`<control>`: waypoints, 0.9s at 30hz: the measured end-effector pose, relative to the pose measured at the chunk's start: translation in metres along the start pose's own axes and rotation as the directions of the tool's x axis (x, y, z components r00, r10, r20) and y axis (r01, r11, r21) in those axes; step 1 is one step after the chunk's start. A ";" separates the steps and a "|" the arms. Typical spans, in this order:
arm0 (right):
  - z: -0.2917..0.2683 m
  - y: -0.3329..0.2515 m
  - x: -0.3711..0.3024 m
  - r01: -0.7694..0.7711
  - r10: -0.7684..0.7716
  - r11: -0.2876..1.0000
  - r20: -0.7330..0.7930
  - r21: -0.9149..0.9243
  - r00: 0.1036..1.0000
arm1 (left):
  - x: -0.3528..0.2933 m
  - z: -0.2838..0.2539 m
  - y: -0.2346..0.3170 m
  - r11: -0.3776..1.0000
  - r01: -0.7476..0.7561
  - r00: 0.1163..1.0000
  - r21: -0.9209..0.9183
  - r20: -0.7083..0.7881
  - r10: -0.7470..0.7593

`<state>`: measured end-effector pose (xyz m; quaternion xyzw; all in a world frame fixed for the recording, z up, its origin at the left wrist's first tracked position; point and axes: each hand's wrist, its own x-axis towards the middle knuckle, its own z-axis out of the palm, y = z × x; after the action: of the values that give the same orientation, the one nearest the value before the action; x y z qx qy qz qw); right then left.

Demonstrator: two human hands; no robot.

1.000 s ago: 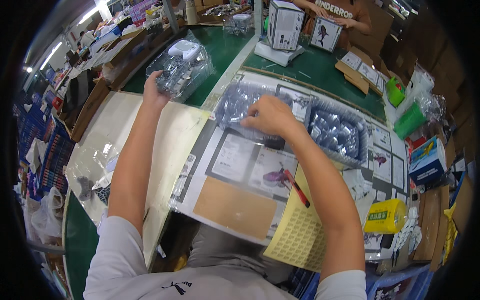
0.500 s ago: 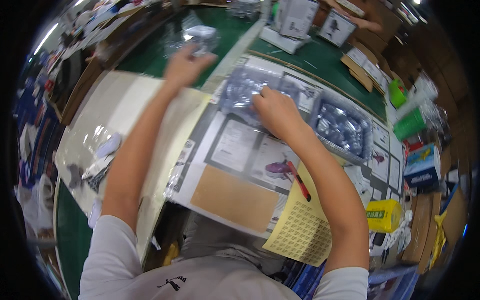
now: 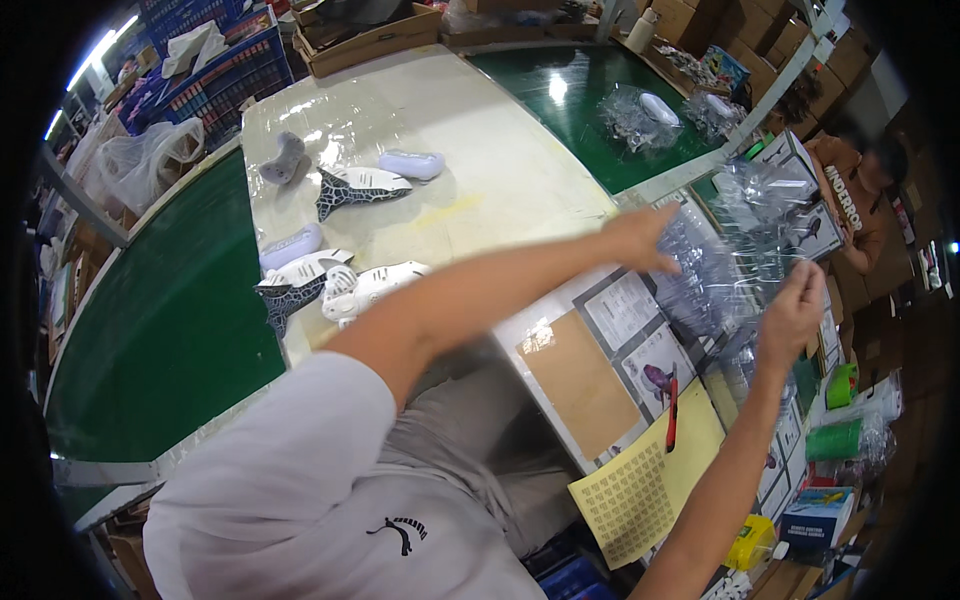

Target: The person assembles white plastic toy fish by attaching patterned tail pieces to the bodies. They repeatedly pick up a body, attach a tail, and place the completed toy into a plastic bag on the table.

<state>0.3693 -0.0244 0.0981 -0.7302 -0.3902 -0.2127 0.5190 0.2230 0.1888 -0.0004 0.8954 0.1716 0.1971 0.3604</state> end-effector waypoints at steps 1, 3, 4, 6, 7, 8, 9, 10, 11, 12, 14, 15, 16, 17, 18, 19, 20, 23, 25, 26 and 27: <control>-0.014 -0.011 0.000 -0.131 0.119 0.987 0.122 0.097 0.985 | 0.008 -0.026 -0.007 0.988 -0.006 0.999 0.155 0.050 -0.002; -0.033 -0.021 -0.014 -0.501 0.367 0.810 0.403 0.306 0.838 | 0.015 -0.092 -0.034 0.900 -0.044 0.999 0.433 0.036 0.032; -0.033 -0.018 -0.029 -0.577 0.427 0.790 0.490 0.207 0.760 | 0.012 -0.129 -0.053 0.854 0.003 0.998 0.521 0.051 -0.034; -0.016 -0.004 -0.066 -0.701 0.495 0.708 0.650 0.082 0.576 | -0.016 -0.204 -0.099 0.706 -0.026 0.994 0.708 0.091 -0.055; -0.006 0.006 -0.083 -0.754 0.511 0.657 0.719 0.027 0.471 | -0.035 -0.234 -0.117 0.735 0.043 0.979 0.677 0.118 -0.166; 0.003 0.015 -0.096 -0.744 0.559 0.668 0.667 -0.011 0.492 | -0.053 -0.258 -0.132 0.642 0.001 0.949 0.767 0.201 -0.243; 0.012 0.021 -0.108 -0.738 0.591 0.673 0.629 -0.042 0.504 | -0.071 -0.276 -0.143 0.615 0.055 0.898 0.787 0.231 -0.376; 0.018 0.024 -0.115 -0.732 0.619 0.677 0.597 -0.075 0.511 | -0.092 -0.286 -0.153 0.662 0.176 0.864 0.729 0.208 -0.459; 0.021 0.024 -0.119 -0.602 0.535 0.796 0.543 -0.066 0.647 | -0.113 -0.292 -0.161 0.690 0.301 0.824 0.659 0.184 -0.535; 0.021 0.020 -0.119 -0.452 0.425 0.889 0.487 -0.068 0.763 | -0.131 -0.295 -0.166 0.694 0.285 0.869 0.661 0.128 -0.479; 0.020 -0.001 -0.117 -0.235 0.257 0.966 0.437 -0.103 0.862 | -0.154 -0.301 -0.173 0.700 0.253 0.936 0.668 0.015 -0.352; 0.017 -0.015 -0.113 -0.189 0.229 0.973 0.445 -0.132 0.866 | -0.160 -0.308 -0.175 0.686 0.330 0.920 0.649 -0.059 -0.387; 0.015 -0.032 -0.112 -0.135 0.186 0.980 0.448 -0.143 0.874 | -0.167 -0.314 -0.176 0.642 0.321 0.890 0.696 0.009 -0.455; 0.019 -0.049 -0.116 -0.117 0.124 0.992 0.468 -0.045 0.875 | -0.175 -0.320 -0.177 0.598 0.300 0.851 0.743 0.075 -0.520; 0.028 -0.067 -0.121 -0.155 0.161 0.986 0.506 -0.054 0.848 | -0.184 -0.324 -0.177 0.568 0.260 0.828 0.781 0.123 -0.548; 0.038 -0.084 -0.124 -0.157 0.119 0.987 0.554 0.022 0.824 | -0.196 -0.323 -0.176 0.553 0.218 0.814 0.804 0.162 -0.558; 0.050 -0.099 -0.129 -0.159 0.067 0.982 0.599 0.101 0.798 | -0.207 -0.318 -0.172 0.576 0.200 0.829 0.792 0.177 -0.531; 0.083 -0.133 -0.147 -0.044 -0.124 0.970 0.644 0.239 0.755 | -0.229 -0.298 -0.153 0.551 0.152 0.895 0.820 0.123 -0.429; 0.099 -0.145 -0.157 -0.048 -0.118 0.976 0.698 0.214 0.707 | -0.246 -0.278 -0.139 0.445 0.046 0.947 0.895 0.102 -0.304; 0.105 -0.151 -0.161 -0.049 -0.143 0.969 0.716 0.241 0.684 | -0.252 -0.272 -0.134 0.396 -0.021 0.971 0.918 0.113 -0.209; 0.113 -0.157 -0.165 -0.073 -0.124 0.970 0.727 0.233 0.676 | -0.256 -0.269 -0.131 0.428 -0.011 0.969 0.904 0.116 -0.220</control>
<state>0.1351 0.0468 0.0314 -0.6790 -0.5991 0.1413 0.4002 -0.1478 0.3192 0.0257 0.9525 0.2651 -0.0458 -0.1424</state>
